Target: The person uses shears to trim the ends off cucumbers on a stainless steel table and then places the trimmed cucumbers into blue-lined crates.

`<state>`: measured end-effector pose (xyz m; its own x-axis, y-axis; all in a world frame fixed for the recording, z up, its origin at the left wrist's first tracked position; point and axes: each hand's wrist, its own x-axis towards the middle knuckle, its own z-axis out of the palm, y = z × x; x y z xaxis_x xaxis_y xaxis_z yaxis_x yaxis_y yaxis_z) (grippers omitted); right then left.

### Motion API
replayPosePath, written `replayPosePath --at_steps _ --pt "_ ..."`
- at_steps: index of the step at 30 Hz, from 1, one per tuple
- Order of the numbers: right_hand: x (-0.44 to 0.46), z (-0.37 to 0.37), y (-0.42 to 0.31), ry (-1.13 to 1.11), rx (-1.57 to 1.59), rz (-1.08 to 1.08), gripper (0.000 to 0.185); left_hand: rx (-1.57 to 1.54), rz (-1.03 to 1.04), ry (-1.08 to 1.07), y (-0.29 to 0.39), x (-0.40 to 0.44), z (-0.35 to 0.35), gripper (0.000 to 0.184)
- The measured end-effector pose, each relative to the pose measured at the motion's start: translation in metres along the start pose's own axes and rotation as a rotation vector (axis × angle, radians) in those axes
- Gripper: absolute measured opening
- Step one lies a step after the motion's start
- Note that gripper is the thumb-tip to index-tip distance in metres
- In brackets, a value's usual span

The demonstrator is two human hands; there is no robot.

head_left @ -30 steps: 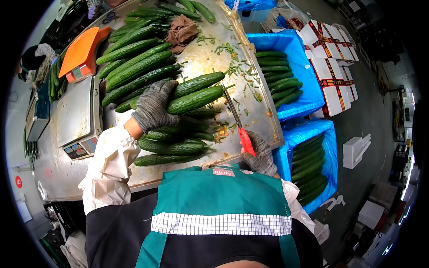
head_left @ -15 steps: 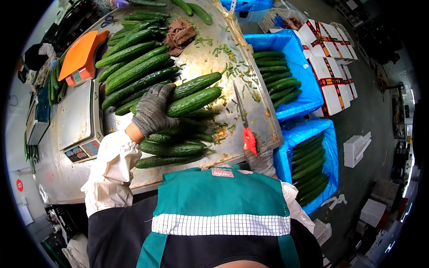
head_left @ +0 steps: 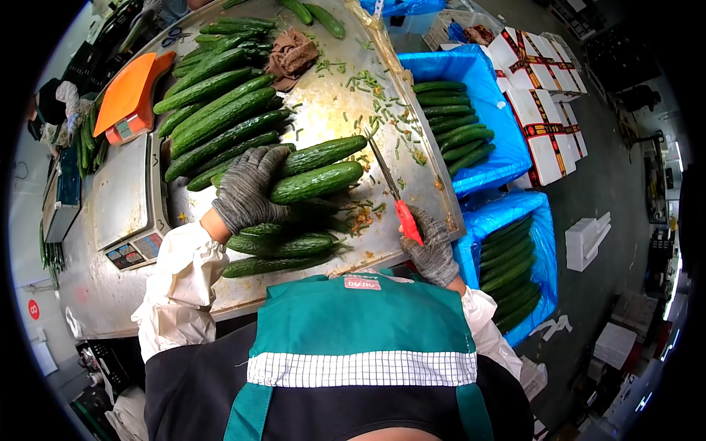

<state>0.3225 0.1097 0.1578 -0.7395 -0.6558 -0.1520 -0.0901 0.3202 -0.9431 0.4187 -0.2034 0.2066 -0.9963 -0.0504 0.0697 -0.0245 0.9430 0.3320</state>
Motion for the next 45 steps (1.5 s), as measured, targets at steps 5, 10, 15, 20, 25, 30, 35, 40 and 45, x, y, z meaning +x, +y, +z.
replayPosePath --at_steps 5,10,15,20,25,30,35,40,45 --pt "-0.002 0.002 0.006 0.044 0.003 -0.027 0.045 -0.002 -0.004 0.0 -0.002 -0.002 0.001 0.085" --pt "0.003 0.003 0.003 0.085 -0.265 -0.187 0.04 0.069 0.012 -0.004 0.002 -0.002 -0.003 0.083" --pt "0.005 0.006 0.008 0.087 -0.176 -0.038 0.04 0.095 -0.047 -0.047 -0.006 -0.004 -0.002 0.085" --pt "0.005 0.0 0.047 0.096 -0.011 0.063 0.042 0.195 -0.115 0.075 -0.035 -0.005 -0.018 0.085" --pt "-0.007 -0.004 0.074 0.122 -0.069 0.086 0.041 0.349 -0.36 0.116 -0.091 0.013 -0.071 0.081" --pt "-0.015 0.002 0.082 0.156 -0.069 0.132 0.042 0.382 -0.367 0.166 -0.176 0.041 -0.099 0.084" --pt "-0.018 0.0 0.067 0.15 0.047 0.227 0.047 0.436 -0.373 0.046 -0.182 0.048 -0.087 0.082" --pt "-0.019 -0.001 0.07 0.173 0.046 0.218 0.05 0.487 -0.283 0.035 -0.194 0.041 -0.067 0.08" --pt "-0.021 0.001 0.073 0.152 0.131 0.17 0.051 0.488 -0.191 0.158 -0.217 0.03 -0.055 0.077"
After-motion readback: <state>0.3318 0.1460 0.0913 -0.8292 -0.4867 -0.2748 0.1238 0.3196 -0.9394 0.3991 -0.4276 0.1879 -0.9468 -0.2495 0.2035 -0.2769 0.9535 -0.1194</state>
